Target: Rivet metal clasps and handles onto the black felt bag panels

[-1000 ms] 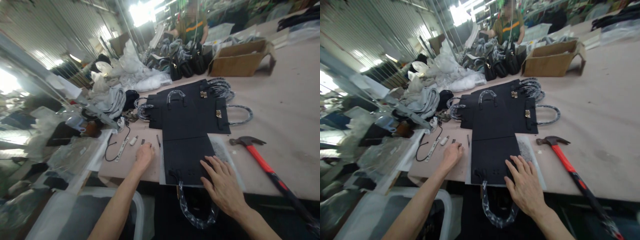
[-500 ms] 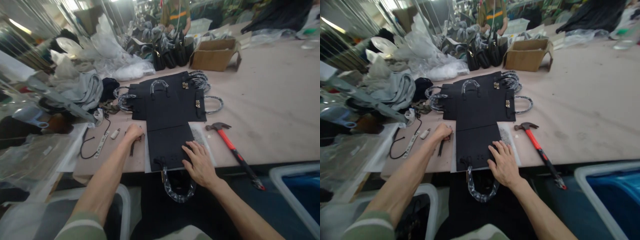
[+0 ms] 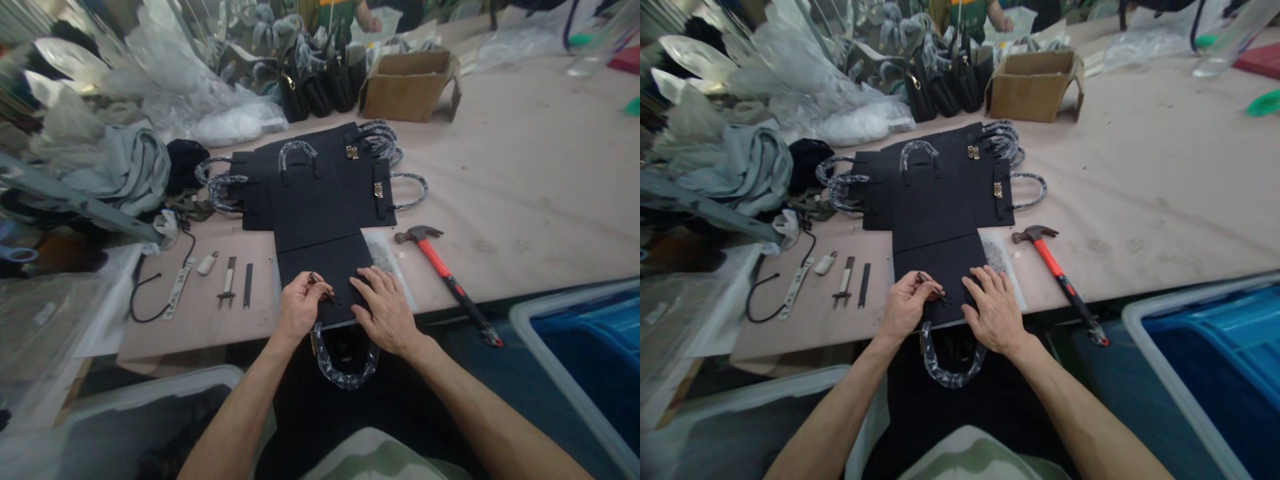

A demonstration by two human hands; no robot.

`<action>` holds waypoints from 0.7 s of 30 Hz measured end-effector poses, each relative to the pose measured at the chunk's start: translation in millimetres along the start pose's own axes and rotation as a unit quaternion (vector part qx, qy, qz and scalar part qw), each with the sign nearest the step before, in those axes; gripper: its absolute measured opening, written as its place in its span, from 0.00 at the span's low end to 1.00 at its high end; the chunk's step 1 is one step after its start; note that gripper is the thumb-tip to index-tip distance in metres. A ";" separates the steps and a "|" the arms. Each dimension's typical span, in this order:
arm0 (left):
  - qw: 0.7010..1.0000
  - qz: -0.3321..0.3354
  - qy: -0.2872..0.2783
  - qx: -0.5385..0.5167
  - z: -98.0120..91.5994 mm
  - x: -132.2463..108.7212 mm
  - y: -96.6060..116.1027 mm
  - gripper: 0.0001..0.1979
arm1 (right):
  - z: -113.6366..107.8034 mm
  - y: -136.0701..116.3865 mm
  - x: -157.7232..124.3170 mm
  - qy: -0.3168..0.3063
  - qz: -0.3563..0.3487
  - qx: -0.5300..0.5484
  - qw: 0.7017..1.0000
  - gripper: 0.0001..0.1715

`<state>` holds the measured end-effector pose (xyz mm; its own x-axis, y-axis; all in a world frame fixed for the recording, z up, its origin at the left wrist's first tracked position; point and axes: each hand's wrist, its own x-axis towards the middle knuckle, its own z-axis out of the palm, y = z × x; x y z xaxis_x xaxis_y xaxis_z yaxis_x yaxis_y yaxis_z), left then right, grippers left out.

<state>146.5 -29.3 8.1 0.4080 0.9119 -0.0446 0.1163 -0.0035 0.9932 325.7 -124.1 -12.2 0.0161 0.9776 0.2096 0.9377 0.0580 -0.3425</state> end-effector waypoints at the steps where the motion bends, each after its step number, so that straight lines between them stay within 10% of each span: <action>1: 1.000 0.006 0.000 0.011 1.4 -0.3 -0.9 0.08 | -0.2 -0.2 -0.1 0.000 0.001 0.000 1.000 0.29; 21: 0.959 0.183 0.010 0.217 4.5 -15.2 -18.3 0.06 | -17.6 19.5 2.1 0.044 -0.003 0.141 0.989 0.24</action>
<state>142.2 -44.9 -9.9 0.4773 0.8242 0.3048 0.3365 -0.4918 0.8030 350.2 -124.4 -2.4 0.0531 0.9564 0.2874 0.8037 0.1299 -0.5807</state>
